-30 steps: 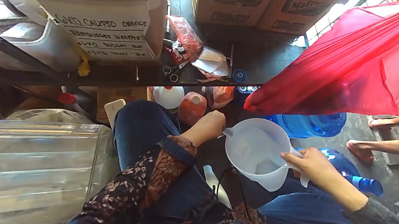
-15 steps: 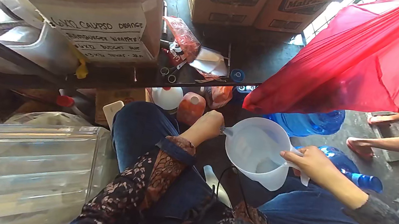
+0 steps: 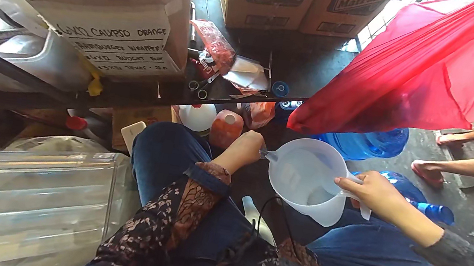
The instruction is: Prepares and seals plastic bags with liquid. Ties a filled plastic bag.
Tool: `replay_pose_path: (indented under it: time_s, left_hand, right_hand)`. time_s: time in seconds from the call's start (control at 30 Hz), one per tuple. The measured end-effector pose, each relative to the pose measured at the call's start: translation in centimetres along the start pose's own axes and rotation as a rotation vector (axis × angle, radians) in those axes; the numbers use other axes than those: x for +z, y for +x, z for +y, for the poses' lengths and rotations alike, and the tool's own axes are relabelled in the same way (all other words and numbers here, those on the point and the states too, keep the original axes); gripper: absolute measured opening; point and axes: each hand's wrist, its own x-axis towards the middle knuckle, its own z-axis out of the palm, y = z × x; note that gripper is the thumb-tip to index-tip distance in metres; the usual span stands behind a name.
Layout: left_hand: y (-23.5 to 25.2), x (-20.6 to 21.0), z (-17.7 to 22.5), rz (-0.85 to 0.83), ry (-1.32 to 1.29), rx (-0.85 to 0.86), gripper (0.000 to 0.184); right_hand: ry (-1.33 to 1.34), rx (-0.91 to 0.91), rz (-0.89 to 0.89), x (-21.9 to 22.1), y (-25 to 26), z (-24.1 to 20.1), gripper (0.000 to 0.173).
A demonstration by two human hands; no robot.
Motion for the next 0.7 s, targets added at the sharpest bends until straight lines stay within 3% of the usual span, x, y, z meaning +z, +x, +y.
replay_pose_path:
  time_s: [0.7]
  left_hand:
    - [0.0, -0.1, -0.4, -0.018, 0.031, -0.032, 0.021]
  right_hand:
    - [-0.037, -0.038, -0.001, -1.6, -1.6, -0.5, 0.051]
